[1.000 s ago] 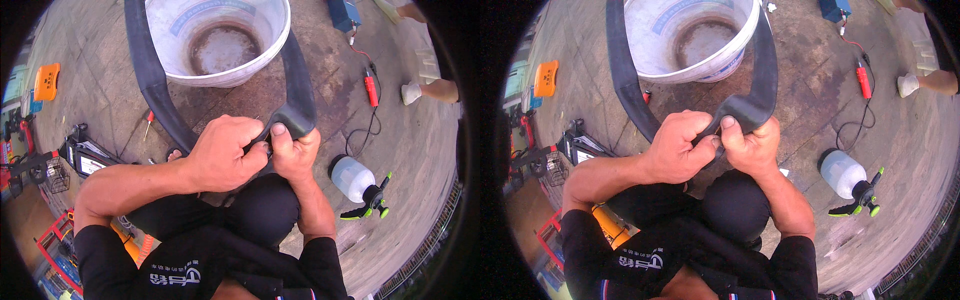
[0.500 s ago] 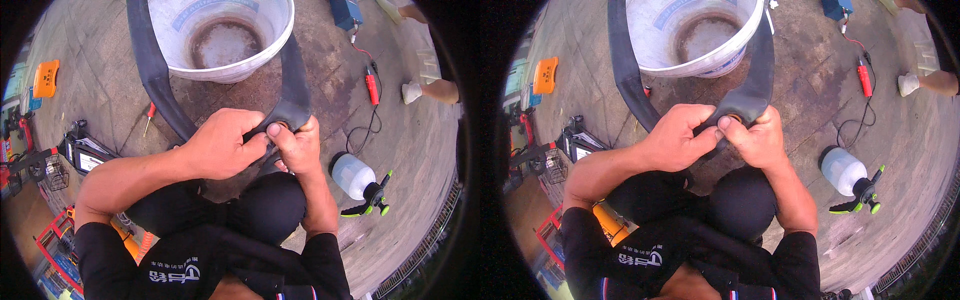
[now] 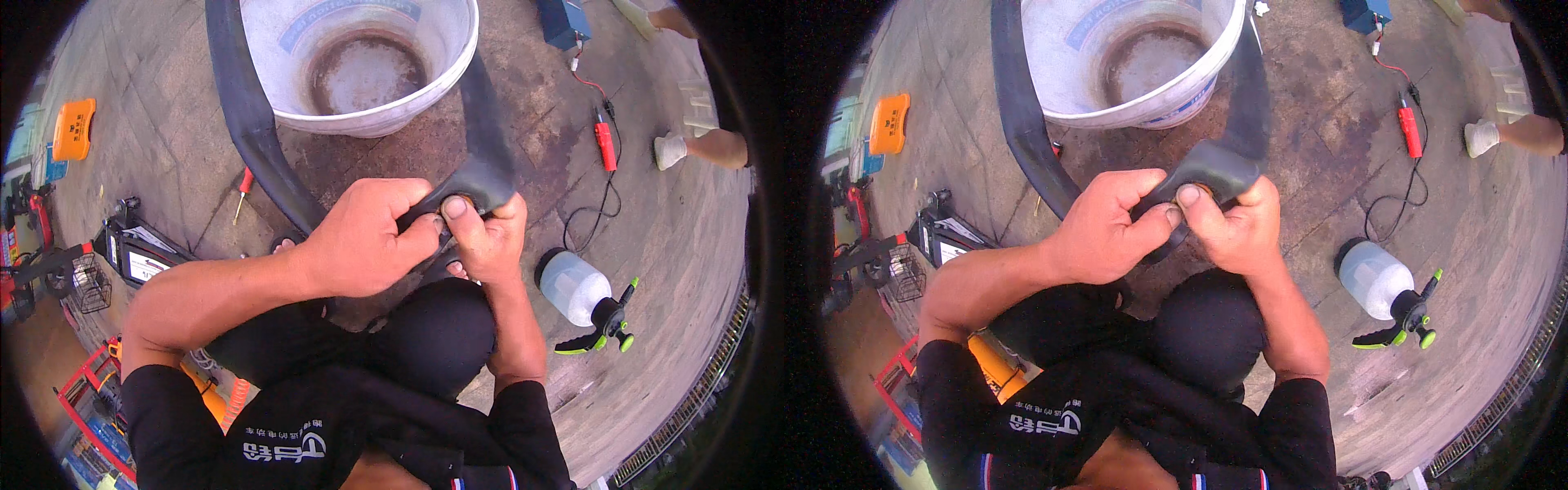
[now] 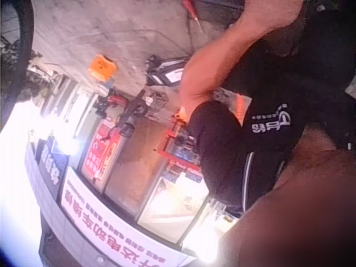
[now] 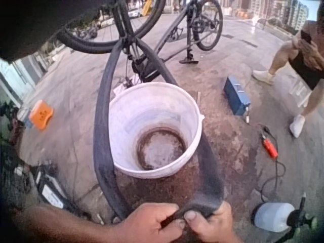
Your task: The person applies a patch to a bicycle inner tube, presses it into place, and uses a screwdriver to secure the valve area. The inner tube is then reinserted into the tire and the tire is held up for inspection.
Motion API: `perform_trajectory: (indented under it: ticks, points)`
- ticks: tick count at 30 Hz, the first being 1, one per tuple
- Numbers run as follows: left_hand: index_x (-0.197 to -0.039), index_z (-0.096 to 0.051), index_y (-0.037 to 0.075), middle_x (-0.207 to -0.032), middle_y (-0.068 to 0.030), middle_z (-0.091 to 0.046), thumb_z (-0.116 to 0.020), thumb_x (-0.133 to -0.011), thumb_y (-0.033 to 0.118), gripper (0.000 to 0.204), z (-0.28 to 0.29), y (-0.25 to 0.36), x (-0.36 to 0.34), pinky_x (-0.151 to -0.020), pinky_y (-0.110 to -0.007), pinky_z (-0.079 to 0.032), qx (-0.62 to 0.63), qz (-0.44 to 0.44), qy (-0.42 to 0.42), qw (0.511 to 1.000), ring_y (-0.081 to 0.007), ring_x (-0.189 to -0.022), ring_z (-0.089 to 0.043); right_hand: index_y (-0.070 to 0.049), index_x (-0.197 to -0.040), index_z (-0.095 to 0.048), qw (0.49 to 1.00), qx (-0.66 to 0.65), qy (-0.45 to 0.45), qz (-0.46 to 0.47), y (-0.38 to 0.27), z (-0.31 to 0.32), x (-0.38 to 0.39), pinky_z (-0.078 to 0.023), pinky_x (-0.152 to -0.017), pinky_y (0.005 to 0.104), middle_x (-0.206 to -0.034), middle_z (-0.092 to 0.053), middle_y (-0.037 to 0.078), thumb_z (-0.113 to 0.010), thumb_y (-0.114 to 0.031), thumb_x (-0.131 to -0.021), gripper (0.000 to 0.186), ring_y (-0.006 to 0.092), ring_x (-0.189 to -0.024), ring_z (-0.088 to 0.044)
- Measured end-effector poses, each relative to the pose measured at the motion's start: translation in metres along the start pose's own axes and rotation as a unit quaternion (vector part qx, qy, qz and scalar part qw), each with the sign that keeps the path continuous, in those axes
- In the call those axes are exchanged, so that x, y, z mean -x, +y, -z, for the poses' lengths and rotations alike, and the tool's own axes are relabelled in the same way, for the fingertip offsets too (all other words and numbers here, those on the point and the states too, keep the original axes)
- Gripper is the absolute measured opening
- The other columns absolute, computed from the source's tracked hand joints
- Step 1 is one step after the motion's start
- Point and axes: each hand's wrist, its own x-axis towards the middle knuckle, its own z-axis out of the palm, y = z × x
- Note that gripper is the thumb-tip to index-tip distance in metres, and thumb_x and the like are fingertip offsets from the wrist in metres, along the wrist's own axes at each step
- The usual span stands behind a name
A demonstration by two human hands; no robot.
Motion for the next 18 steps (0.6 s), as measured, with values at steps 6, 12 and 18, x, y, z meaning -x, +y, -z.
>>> perform_trajectory:
  ticks: [6, 12, 18]
  points:
    - [-0.082, -0.058, 0.0, -0.065, -0.0042, -0.055, -0.059, -0.084, 0.009, 0.01, 0.008, -0.006, -0.002, -0.056, -0.027, -0.041, 0.129, 0.042, -0.025, 0.99, -0.0057, -0.065, -0.049, -0.002, -0.102, -0.063, 0.99, -0.058, -0.076, -0.101, -0.002, 0.005, 0.0, -0.047, -0.072, 0.0262, -0.088, -0.064, 0.0, -0.046, -0.022, -0.098, 0.027, 0.0081, -0.081, -0.057]
    - [-0.084, -0.059, -0.001, -0.073, 0.0, -0.06, -0.06, -0.087, 0.011, 0.013, 0.012, -0.007, -0.011, -0.06, -0.023, -0.045, 0.192, 0.084, -0.021, 0.978, -0.0039, -0.068, -0.053, -0.002, -0.106, -0.062, 0.988, 0.035, -0.123, -0.083, -0.011, 0.003, 0.002, -0.046, -0.07, 0.027, -0.084, -0.062, 0.0, -0.046, -0.023, -0.097, 0.028, 0.0091, -0.078, -0.056]
    - [-0.091, -0.063, -0.001, -0.079, 0.0003, -0.061, -0.056, -0.09, 0.008, 0.012, 0.017, -0.005, -0.015, -0.064, -0.023, -0.046, 0.17, 0.102, -0.106, 0.974, -0.0046, -0.073, -0.054, -0.002, -0.109, -0.061, 0.984, 0.034, -0.172, -0.019, -0.002, 0.002, -0.001, -0.046, -0.067, 0.0251, -0.084, -0.063, 0.0, -0.057, -0.008, -0.088, 0.022, 0.0082, -0.075, -0.056]
